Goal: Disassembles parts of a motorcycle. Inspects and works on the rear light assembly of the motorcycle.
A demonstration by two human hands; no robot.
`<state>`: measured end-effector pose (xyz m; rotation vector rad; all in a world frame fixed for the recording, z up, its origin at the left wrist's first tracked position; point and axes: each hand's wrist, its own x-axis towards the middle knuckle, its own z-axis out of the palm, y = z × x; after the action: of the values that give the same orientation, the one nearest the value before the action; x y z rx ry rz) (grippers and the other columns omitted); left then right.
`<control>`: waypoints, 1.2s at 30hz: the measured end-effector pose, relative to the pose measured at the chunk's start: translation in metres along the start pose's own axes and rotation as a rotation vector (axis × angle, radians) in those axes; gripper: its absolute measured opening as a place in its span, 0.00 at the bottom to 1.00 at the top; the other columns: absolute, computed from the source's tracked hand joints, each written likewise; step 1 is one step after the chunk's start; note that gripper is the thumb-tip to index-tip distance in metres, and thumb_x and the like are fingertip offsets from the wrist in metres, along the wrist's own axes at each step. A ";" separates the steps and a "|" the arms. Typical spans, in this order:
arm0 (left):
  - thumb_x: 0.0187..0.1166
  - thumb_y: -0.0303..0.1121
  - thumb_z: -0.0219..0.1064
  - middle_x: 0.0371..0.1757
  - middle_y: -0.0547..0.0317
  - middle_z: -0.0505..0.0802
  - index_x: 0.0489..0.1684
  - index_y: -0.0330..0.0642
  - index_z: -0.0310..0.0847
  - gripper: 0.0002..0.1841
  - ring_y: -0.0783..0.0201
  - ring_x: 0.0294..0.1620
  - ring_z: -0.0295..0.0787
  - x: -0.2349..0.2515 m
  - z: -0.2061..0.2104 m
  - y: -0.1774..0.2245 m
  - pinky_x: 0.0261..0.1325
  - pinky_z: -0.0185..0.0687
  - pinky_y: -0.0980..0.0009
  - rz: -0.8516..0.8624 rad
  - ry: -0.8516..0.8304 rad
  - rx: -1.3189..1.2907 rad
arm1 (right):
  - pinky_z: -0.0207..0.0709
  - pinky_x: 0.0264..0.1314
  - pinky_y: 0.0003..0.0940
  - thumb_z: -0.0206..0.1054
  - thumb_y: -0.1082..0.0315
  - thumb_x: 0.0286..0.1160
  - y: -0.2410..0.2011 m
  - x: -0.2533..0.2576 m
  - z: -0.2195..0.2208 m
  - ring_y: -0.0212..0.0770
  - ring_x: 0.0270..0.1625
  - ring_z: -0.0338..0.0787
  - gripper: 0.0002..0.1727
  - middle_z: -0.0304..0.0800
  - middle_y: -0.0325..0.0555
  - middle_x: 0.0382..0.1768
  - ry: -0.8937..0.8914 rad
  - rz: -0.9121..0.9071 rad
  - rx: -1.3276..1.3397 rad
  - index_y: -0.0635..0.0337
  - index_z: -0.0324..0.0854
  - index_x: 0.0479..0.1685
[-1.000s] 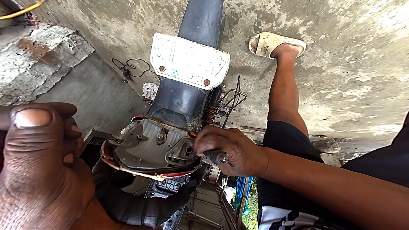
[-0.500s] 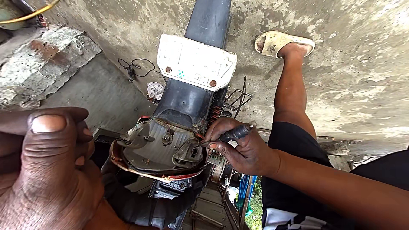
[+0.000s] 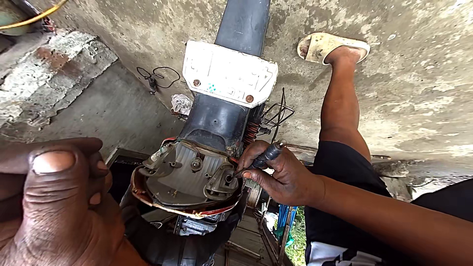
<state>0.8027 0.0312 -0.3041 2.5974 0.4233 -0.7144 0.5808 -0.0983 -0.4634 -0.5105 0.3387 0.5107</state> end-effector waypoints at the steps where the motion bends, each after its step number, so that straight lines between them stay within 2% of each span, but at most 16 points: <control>1: 0.88 0.35 0.59 0.29 0.75 0.83 0.45 0.48 0.80 0.05 0.79 0.22 0.73 0.000 0.000 0.000 0.25 0.68 0.86 0.003 0.003 0.006 | 0.89 0.54 0.27 0.65 0.72 0.84 0.000 0.000 0.000 0.31 0.49 0.90 0.06 0.89 0.44 0.47 -0.001 0.003 0.002 0.64 0.80 0.52; 9: 0.88 0.35 0.61 0.30 0.74 0.84 0.47 0.48 0.80 0.04 0.79 0.24 0.74 -0.003 -0.002 -0.003 0.27 0.70 0.86 -0.013 0.035 -0.022 | 0.88 0.54 0.27 0.65 0.73 0.84 -0.001 0.000 0.004 0.31 0.50 0.90 0.07 0.89 0.46 0.48 -0.001 0.013 0.036 0.67 0.82 0.51; 14: 0.87 0.37 0.63 0.29 0.76 0.83 0.45 0.50 0.81 0.04 0.80 0.22 0.74 -0.004 -0.001 -0.001 0.27 0.69 0.87 -0.031 0.035 -0.025 | 0.88 0.57 0.29 0.65 0.73 0.84 0.000 -0.001 0.006 0.34 0.53 0.90 0.07 0.89 0.46 0.49 0.001 -0.016 0.019 0.67 0.82 0.52; 26: 0.88 0.35 0.61 0.29 0.76 0.82 0.46 0.48 0.81 0.04 0.80 0.23 0.73 -0.004 0.000 -0.003 0.27 0.68 0.87 -0.005 0.033 -0.012 | 0.87 0.53 0.26 0.65 0.72 0.84 -0.003 0.002 0.005 0.31 0.49 0.89 0.06 0.89 0.45 0.47 -0.010 0.006 0.000 0.66 0.82 0.51; 29: 0.89 0.35 0.59 0.31 0.75 0.82 0.49 0.47 0.80 0.06 0.79 0.23 0.72 -0.003 0.000 -0.004 0.27 0.66 0.86 0.031 0.033 0.003 | 0.91 0.55 0.33 0.65 0.74 0.84 -0.010 0.004 0.003 0.36 0.49 0.91 0.06 0.89 0.47 0.47 0.035 -0.017 0.060 0.67 0.80 0.52; 30: 0.89 0.35 0.59 0.31 0.74 0.83 0.50 0.46 0.80 0.06 0.79 0.24 0.72 -0.003 0.000 -0.005 0.27 0.66 0.85 0.044 0.032 0.004 | 0.93 0.57 0.37 0.65 0.75 0.84 -0.016 0.006 -0.001 0.39 0.49 0.93 0.06 0.89 0.48 0.46 0.062 -0.027 0.070 0.66 0.79 0.53; 33: 0.89 0.38 0.60 0.32 0.78 0.83 0.49 0.47 0.81 0.07 0.82 0.25 0.74 0.000 0.002 -0.002 0.28 0.69 0.87 0.040 0.020 0.054 | 0.93 0.51 0.35 0.65 0.73 0.83 -0.043 0.012 -0.026 0.38 0.47 0.93 0.08 0.90 0.44 0.47 0.131 -0.030 -0.071 0.59 0.77 0.56; 34: 0.88 0.40 0.62 0.32 0.80 0.84 0.47 0.50 0.82 0.07 0.83 0.26 0.76 0.000 0.003 -0.002 0.30 0.71 0.88 0.022 0.032 0.070 | 0.94 0.50 0.37 0.64 0.72 0.83 -0.049 0.012 -0.039 0.39 0.45 0.93 0.10 0.90 0.44 0.46 0.160 -0.014 -0.119 0.59 0.76 0.59; 36: 0.88 0.38 0.63 0.42 0.77 0.90 0.51 0.48 0.85 0.08 0.81 0.40 0.85 -0.011 -0.013 -0.032 0.45 0.81 0.83 0.091 0.008 -0.041 | 0.93 0.49 0.41 0.62 0.73 0.83 -0.057 0.012 -0.074 0.43 0.43 0.93 0.18 0.89 0.46 0.45 0.249 0.058 -0.163 0.58 0.72 0.70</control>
<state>0.7864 0.0630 -0.2980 2.5636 0.3171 -0.6582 0.6083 -0.1768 -0.5084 -0.7271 0.5543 0.5349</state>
